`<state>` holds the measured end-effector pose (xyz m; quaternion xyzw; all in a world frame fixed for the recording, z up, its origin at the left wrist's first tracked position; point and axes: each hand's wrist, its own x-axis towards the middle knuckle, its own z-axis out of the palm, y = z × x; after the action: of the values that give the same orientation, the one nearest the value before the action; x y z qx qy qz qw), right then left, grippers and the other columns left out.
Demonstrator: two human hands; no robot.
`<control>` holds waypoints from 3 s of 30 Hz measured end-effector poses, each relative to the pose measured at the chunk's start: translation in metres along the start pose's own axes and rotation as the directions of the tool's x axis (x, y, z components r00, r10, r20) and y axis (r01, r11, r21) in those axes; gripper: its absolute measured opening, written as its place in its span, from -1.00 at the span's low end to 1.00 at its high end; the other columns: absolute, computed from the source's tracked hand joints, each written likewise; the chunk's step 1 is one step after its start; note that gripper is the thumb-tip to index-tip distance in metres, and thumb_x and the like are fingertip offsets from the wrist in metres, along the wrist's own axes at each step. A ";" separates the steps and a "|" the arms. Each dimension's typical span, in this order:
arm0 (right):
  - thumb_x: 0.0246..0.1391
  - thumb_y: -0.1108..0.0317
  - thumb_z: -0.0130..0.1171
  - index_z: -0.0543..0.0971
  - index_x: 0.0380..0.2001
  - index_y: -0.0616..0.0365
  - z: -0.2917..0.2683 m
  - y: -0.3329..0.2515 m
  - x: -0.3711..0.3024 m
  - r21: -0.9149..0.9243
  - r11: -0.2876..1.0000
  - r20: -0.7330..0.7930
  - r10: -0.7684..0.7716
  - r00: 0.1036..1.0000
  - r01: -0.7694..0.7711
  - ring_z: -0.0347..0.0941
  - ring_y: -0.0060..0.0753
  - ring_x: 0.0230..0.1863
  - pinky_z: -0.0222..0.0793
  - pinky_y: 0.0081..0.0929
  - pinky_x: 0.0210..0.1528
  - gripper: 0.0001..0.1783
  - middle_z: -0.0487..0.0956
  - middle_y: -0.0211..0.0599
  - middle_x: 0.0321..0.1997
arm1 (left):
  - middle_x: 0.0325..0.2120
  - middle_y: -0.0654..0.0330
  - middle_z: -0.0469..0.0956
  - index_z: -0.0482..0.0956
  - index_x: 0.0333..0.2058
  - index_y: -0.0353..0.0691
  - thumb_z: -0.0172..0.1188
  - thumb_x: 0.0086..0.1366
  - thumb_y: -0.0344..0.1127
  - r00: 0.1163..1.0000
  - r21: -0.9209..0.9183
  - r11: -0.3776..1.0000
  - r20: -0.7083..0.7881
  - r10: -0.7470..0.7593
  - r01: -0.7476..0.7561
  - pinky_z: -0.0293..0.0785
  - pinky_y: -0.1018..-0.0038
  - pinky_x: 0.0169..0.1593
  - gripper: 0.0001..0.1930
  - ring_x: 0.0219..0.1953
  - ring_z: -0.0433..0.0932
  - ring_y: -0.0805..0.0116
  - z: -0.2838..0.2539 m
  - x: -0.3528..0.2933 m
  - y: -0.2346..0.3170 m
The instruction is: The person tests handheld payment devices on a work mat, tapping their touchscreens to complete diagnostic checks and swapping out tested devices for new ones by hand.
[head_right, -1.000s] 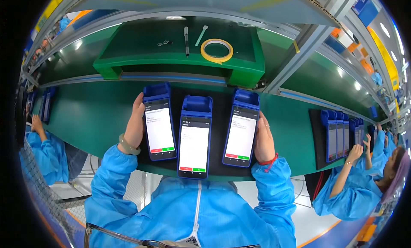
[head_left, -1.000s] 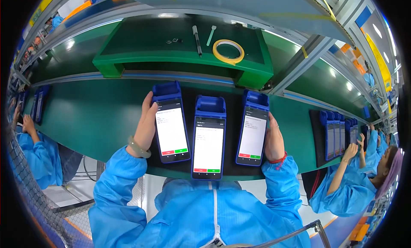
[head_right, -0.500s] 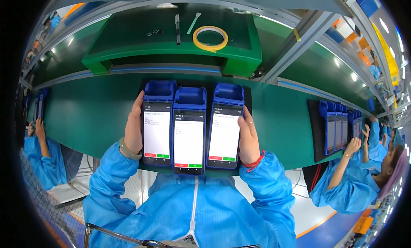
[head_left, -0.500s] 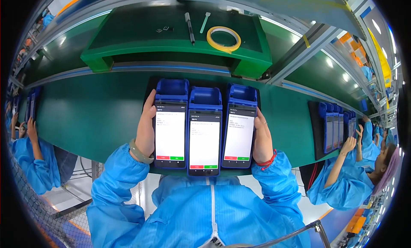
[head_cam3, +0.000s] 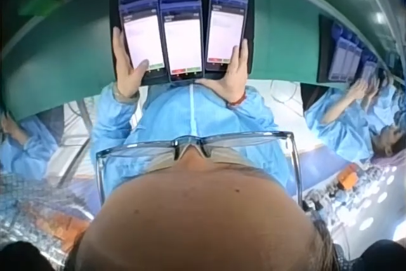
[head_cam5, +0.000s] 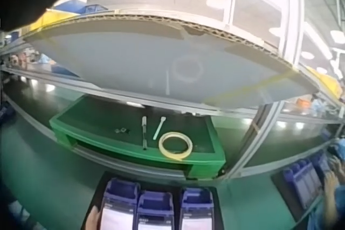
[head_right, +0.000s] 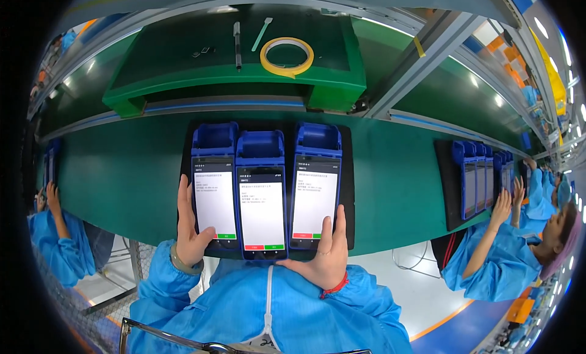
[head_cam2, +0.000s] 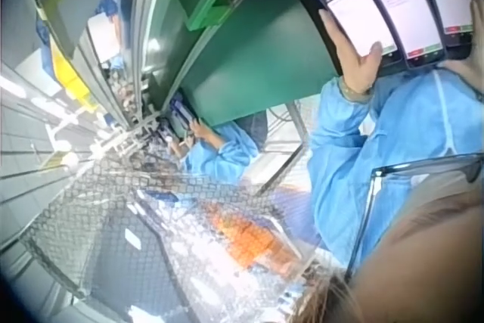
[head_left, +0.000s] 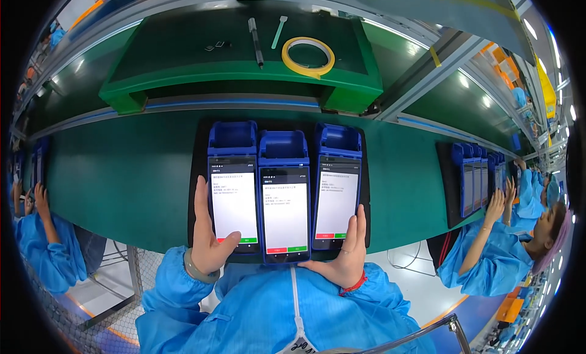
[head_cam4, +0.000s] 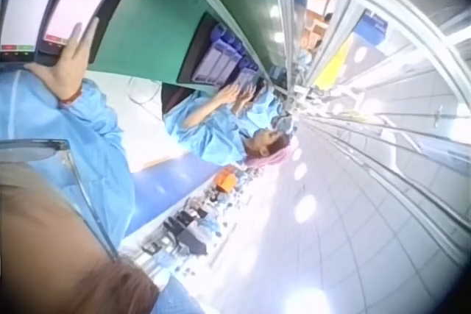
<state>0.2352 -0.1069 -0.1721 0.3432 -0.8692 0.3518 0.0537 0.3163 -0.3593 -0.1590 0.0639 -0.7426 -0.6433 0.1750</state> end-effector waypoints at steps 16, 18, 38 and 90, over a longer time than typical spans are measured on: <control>-0.33 -0.05 0.32 0.52 -0.21 0.20 -0.025 -0.025 -0.005 -0.137 0.985 0.145 -0.081 0.986 0.101 0.25 -0.14 0.06 -0.15 0.01 0.20 -0.35 0.53 -0.28 -0.12 | 0.22 -0.17 -0.13 -0.43 0.25 -0.25 0.13 -0.16 -0.52 0.999 0.139 0.990 0.054 0.001 -0.008 0.01 0.26 0.24 0.07 0.27 -0.02 0.04 -0.005 -0.001 0.000; -0.31 -0.02 0.29 0.57 -0.31 0.13 -0.019 -0.030 -0.001 -0.119 0.984 0.097 -0.125 0.987 0.136 0.29 -0.36 -0.03 -0.05 -0.17 0.14 -0.48 0.57 -0.47 -0.21 | 0.22 -0.16 -0.13 -0.45 0.24 -0.26 0.15 -0.14 -0.54 0.996 0.119 0.993 0.084 -0.003 -0.008 0.04 0.28 0.23 0.07 0.26 -0.01 0.04 -0.007 0.000 -0.001; -0.32 0.50 0.13 0.50 -0.26 0.18 -0.034 0.016 -0.017 -0.008 0.999 -0.306 0.040 0.951 -0.044 0.28 -0.28 -0.22 0.24 -0.43 -0.19 -0.61 0.55 -0.30 -0.23 | 0.16 -0.18 0.02 -0.29 0.25 -0.26 0.12 -0.02 -0.17 0.998 0.092 0.996 -0.063 0.007 -0.001 0.07 0.26 0.20 -0.04 0.18 0.15 0.08 -0.007 -0.001 -0.006; 0.26 0.27 -0.25 0.32 0.06 0.33 -0.029 0.059 0.043 0.458 0.783 -0.078 0.507 0.858 -0.421 0.39 -0.40 -0.09 0.27 -0.54 -0.01 -0.58 0.46 -0.06 -0.04 | 0.15 -0.10 0.17 0.04 0.22 -0.20 -0.13 0.28 -0.28 0.974 0.213 0.972 -0.221 -0.050 0.098 -0.05 0.30 0.25 -0.47 0.22 0.12 0.09 -0.037 0.022 -0.008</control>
<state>0.1607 -0.0818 -0.1699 0.0845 -0.8189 0.5671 -0.0253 0.3078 -0.4026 -0.1590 0.1799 -0.7839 -0.5515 0.2213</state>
